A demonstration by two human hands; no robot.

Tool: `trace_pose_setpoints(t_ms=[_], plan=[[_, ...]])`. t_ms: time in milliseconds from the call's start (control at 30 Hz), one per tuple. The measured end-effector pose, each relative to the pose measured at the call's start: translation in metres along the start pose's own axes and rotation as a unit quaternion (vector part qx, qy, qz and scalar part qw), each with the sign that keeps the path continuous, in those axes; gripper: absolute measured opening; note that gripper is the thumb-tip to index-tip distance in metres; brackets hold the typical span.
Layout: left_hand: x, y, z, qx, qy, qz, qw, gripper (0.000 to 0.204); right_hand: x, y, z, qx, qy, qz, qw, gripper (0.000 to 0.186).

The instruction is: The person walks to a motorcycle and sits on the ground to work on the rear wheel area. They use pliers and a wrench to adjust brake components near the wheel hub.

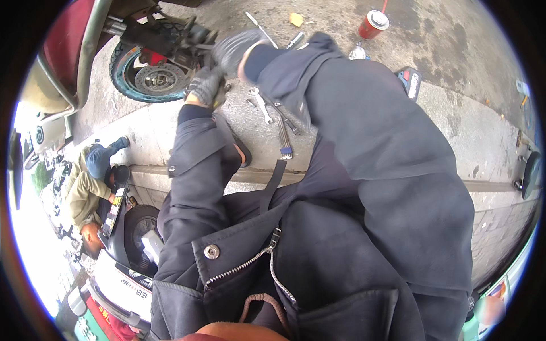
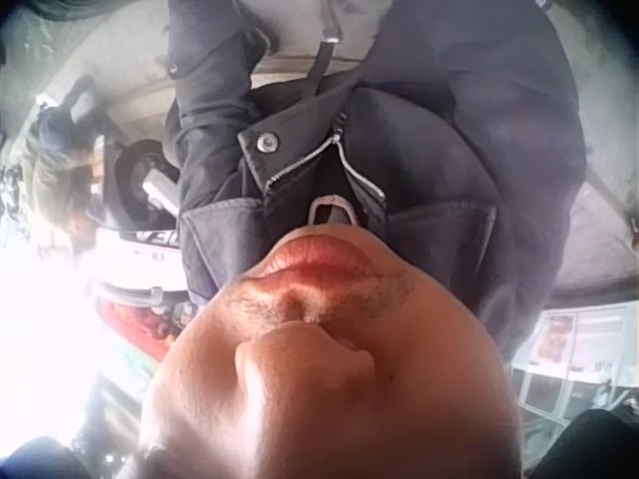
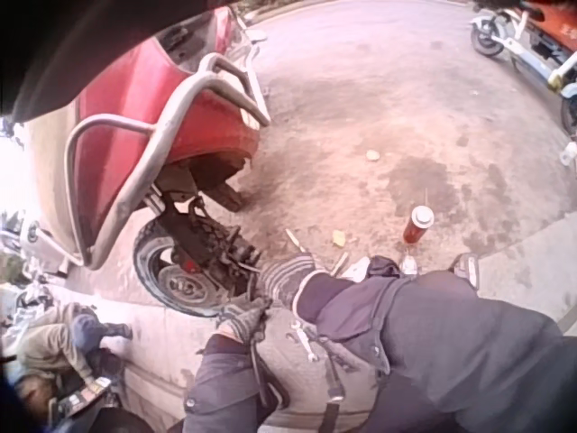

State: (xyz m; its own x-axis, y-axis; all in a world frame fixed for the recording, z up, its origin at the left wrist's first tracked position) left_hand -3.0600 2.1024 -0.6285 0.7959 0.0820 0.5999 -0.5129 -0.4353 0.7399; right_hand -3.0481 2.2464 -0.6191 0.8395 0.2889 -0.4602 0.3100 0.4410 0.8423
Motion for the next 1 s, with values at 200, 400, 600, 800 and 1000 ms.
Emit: trace_pose_setpoints(t_ms=[200,400,600,800,1000], plan=[[0.020,0.020,0.011,0.278,0.114,0.130,0.945,0.024,-0.004,0.032,-0.025,-0.015,-0.010,0.401,0.916,0.040],[0.024,-0.040,0.002,0.357,0.116,0.027,0.927,0.024,-0.009,0.042,0.007,-0.014,0.011,0.248,0.969,0.027],[0.003,-0.048,0.013,0.573,0.149,0.062,0.803,0.031,-0.013,0.045,0.017,-0.068,-0.038,0.248,0.966,0.025],[-0.020,-0.051,-0.020,0.717,-0.010,0.163,0.678,0.070,-0.010,0.054,0.017,-0.094,-0.053,0.249,0.962,0.026],[-0.013,-0.060,-0.035,0.734,-0.025,0.220,0.642,0.075,-0.003,0.065,0.022,-0.108,-0.061,0.273,0.954,0.026]])
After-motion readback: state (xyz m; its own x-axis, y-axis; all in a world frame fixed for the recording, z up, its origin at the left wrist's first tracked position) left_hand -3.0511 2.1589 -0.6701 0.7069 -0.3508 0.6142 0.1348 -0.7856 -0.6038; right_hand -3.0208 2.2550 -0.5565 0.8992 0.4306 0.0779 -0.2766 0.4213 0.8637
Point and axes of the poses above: each hand's wrist, its own x-axis away from the middle knuckle, its own y-axis out of the back of the hand, z = x × y, the point moved 5 cm from there along -x, towards the middle knuckle, and after that the axes turned 12 degrees about y, right-handed, at the moved point
